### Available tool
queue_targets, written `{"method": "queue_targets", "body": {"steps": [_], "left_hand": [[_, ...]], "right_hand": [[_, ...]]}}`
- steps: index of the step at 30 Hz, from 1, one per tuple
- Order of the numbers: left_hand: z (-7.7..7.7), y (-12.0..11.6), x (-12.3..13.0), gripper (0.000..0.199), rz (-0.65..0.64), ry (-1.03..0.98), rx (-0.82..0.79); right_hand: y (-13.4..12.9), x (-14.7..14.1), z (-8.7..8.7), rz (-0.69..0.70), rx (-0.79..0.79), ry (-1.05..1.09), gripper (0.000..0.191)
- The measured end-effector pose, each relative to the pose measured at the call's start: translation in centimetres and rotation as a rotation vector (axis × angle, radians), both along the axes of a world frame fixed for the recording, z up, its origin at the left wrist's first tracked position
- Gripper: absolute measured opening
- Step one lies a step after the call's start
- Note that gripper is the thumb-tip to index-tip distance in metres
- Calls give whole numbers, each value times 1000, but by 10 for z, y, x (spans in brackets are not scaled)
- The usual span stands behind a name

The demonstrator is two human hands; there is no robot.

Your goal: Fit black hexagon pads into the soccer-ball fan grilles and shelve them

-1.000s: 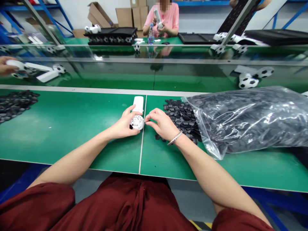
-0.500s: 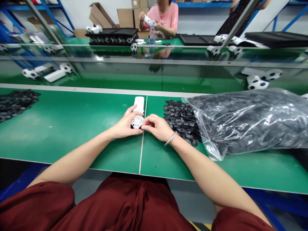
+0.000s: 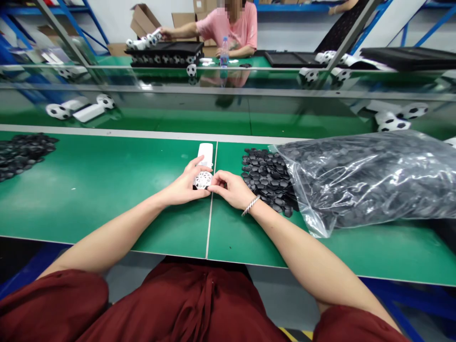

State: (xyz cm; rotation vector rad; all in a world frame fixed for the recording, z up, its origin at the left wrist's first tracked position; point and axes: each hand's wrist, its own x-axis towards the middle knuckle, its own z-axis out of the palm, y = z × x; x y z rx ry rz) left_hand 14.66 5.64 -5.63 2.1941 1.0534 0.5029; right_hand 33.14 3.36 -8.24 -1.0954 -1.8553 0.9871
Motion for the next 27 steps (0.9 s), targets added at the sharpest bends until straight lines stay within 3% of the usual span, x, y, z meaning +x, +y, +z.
{"method": "queue_targets", "body": {"steps": [10, 14, 18, 23, 27], "left_hand": [[-2, 3, 3, 51, -36, 19, 70], [-6, 3, 5, 56, -36, -14, 85], [-6, 5, 4, 59, -34, -41, 90], [1, 7, -2, 56, -82, -6, 24], [0, 5, 0, 70, 56, 0, 26]], "right_hand": [[2, -2, 6, -41, 50, -111, 15], [2, 17, 19, 16, -76, -331, 19], [4, 38, 24, -58, -55, -658, 23], [7, 42, 21, -55, -69, -717, 8], [6, 39, 22, -76, -103, -726, 6]]}}
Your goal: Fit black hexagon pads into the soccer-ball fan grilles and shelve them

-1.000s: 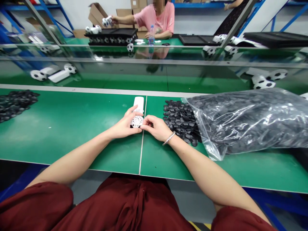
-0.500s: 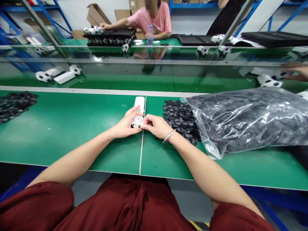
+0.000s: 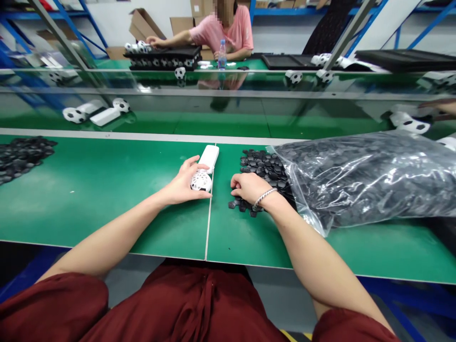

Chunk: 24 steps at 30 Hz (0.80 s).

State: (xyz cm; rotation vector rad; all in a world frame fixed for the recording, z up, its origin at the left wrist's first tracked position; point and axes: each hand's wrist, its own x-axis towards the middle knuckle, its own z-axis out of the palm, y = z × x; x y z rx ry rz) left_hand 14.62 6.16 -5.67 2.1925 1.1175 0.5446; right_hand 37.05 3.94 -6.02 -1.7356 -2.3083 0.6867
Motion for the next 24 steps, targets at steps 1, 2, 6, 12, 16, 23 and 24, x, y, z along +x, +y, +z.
{"method": "queue_targets", "body": {"steps": [1, 2, 6, 12, 16, 23, 24], "left_hand": [[-1, -1, 1, 68, 29, -8, 11], [-1, -1, 1, 64, 45, -20, 22], [1, 1, -2, 52, -19, -53, 2], [4, 3, -6, 55, -57, -33, -14], [3, 1, -5, 52, -27, -36, 14], [7, 3, -8, 51, -139, -7, 40], [7, 3, -8, 50, -144, -8, 41]], "right_hand": [[0, 0, 0, 14, 6, 2, 7], [-1, 0, 1, 30, 23, 12, 7], [-3, -4, 1, 17, 133, 138, 8], [-7, -16, -1, 5, 36, 461, 13], [-7, -20, -5, -16, -135, 636, 23], [-8, -22, -4, 53, 314, 474, 14], [-8, -22, -4, 41, 322, 465, 13]]}}
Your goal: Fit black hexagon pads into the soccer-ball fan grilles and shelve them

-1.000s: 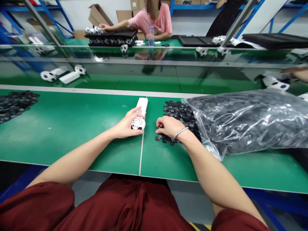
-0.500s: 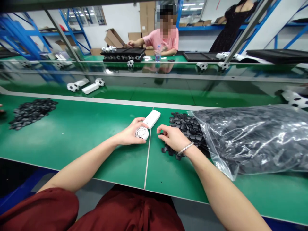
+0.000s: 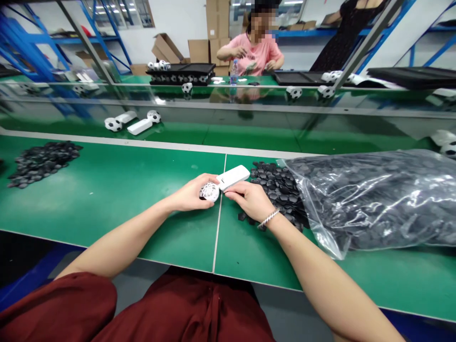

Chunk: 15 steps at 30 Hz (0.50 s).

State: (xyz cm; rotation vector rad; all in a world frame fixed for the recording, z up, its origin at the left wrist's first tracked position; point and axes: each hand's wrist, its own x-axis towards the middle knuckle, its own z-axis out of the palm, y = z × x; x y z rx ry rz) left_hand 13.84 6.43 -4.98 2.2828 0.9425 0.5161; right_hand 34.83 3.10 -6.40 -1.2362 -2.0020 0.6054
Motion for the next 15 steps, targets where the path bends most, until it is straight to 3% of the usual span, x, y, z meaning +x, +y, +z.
{"method": "queue_targets", "body": {"steps": [7, 15], "left_hand": [[-2, 0, 1, 52, -6, -2, 7], [0, 0, 1, 56, -33, -4, 0]], "right_hand": [[-4, -5, -4, -50, 20, 38, 10], [-1, -11, -9, 146, 127, -19, 10]]}}
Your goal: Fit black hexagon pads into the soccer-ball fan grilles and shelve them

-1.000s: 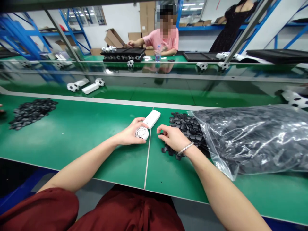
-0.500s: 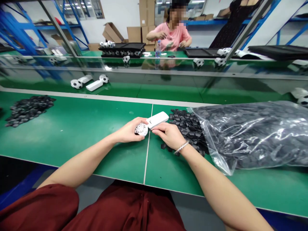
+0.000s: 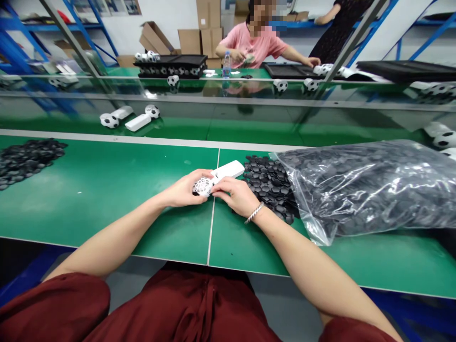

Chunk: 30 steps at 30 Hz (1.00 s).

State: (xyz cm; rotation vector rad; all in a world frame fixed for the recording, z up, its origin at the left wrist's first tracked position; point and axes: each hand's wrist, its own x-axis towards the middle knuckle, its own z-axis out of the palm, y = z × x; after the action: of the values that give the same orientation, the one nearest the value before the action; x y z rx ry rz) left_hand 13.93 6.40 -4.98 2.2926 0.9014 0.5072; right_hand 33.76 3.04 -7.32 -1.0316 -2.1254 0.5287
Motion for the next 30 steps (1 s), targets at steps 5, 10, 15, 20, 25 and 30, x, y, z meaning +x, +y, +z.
{"method": "queue_targets", "body": {"steps": [5, 10, 15, 20, 25, 30], "left_hand": [[1, -1, 1, 60, -24, 21, 8], [-5, -1, 3, 59, 17, -15, 24], [-6, -3, 7, 53, 60, -19, 64], [-3, -4, 7, 51, 76, -16, 46], [-3, -5, 7, 51, 80, -32, 32], [-3, -5, 9, 51, 100, -43, 24]], "right_hand": [[2, -3, -3, 22, 44, 15, 8], [2, -6, -2, 11, 87, 8, 9], [2, -6, -4, 23, 130, 29, 8], [3, -6, -8, 11, 128, 64, 4], [4, -7, -8, 3, 123, 83, 3], [7, -7, -7, -37, 80, 117, 1]]}}
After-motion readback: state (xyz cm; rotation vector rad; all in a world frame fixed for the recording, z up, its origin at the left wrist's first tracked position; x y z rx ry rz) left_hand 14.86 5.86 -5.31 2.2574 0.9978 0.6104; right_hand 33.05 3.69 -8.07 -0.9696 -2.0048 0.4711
